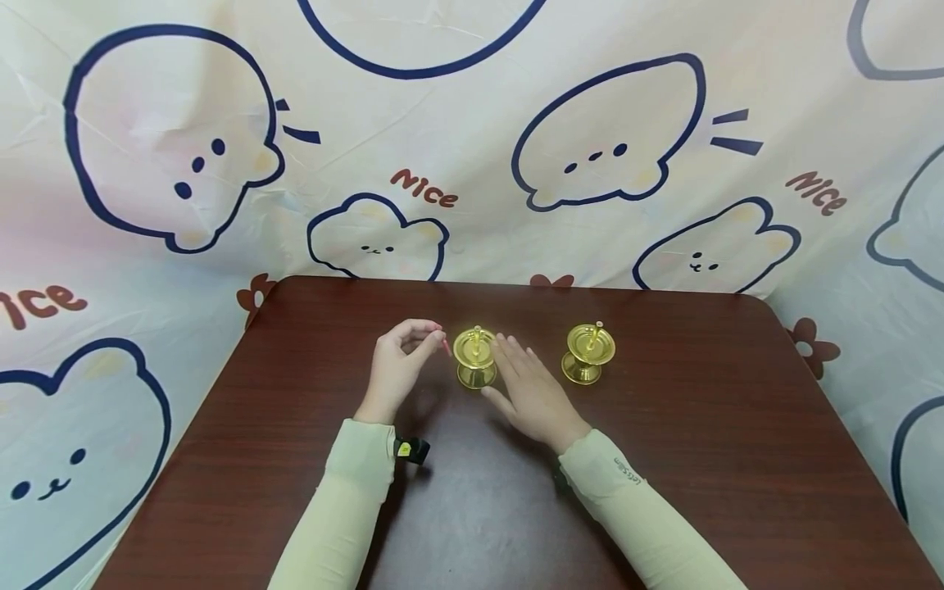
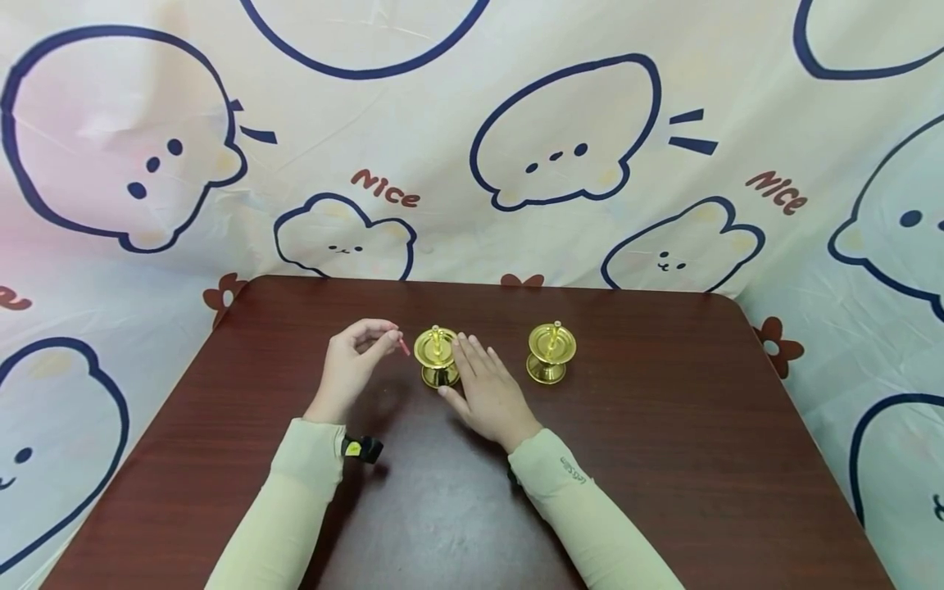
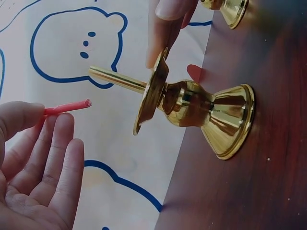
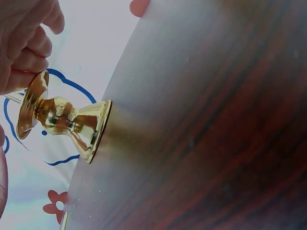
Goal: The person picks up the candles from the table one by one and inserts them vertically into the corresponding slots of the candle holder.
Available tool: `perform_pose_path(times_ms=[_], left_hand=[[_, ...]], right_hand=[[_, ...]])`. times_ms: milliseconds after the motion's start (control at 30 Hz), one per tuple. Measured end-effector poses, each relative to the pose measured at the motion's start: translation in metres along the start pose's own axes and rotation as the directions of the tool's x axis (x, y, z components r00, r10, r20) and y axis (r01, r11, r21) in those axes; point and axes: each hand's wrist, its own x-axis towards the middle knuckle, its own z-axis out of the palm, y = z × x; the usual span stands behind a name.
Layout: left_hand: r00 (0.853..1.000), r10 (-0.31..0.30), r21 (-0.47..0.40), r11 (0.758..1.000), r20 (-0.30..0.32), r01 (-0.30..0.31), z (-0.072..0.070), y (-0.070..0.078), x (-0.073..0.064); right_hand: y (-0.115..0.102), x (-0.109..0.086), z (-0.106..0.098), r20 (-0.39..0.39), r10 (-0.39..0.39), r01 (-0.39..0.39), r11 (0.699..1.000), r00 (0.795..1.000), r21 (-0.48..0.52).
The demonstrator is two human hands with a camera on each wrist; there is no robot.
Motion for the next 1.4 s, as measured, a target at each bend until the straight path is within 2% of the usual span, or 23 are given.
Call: perform_pose_path(times_ms=[200,433,467,567,767,833,1100,1400], left_hand=[[0.999,0.041,0.045,0.998,0.007,-0.041,0.004,0.006,0.003],[0.999,0.023,0.071,0.997,0.029,-0.025,0.009,0.051,-0.005],[0.999,0.028,0.07,0.997,0.028,-0.03,0.009,0.051,-0.005],[0.999,0.039,0.076,0.996,0.027,-0.041,0.01,0.049,-0.002],[0.999,0.05,0.08,0.995,0.009,-0.051,0.012,0.026,0.01],[0.998,0.06,0.074,0.995,0.004,-0.06,0.013,0.022,0.012],[0.994,0.11,0.071,0.992,-0.016,-0.109,0.017,0.021,0.015],[0.985,0.165,0.114,0.981,-0.055,-0.158,0.025,0.026,0.018]], right_hand=[[0.0,0.0,-0.002,0.003,0.005,-0.005,1.0,1.0,0.0],[-0.001,0.0,-0.002,0.002,0.013,-0.013,1.0,1.0,0.002],[-0.002,0.0,-0.002,0.003,0.015,-0.015,1.0,1.0,0.002],[-0.002,0.0,-0.002,0.004,0.017,-0.017,1.0,1.0,0.001],[-0.002,0.001,-0.001,0.001,0.013,-0.013,1.0,1.0,-0.007],[-0.002,0.001,-0.001,-0.001,0.012,-0.012,1.0,1.0,-0.005],[-0.001,0.001,0.001,-0.002,0.018,-0.018,1.0,1.0,-0.001],[-0.002,0.0,0.0,0.006,0.019,-0.019,1.0,1.0,0.014]])
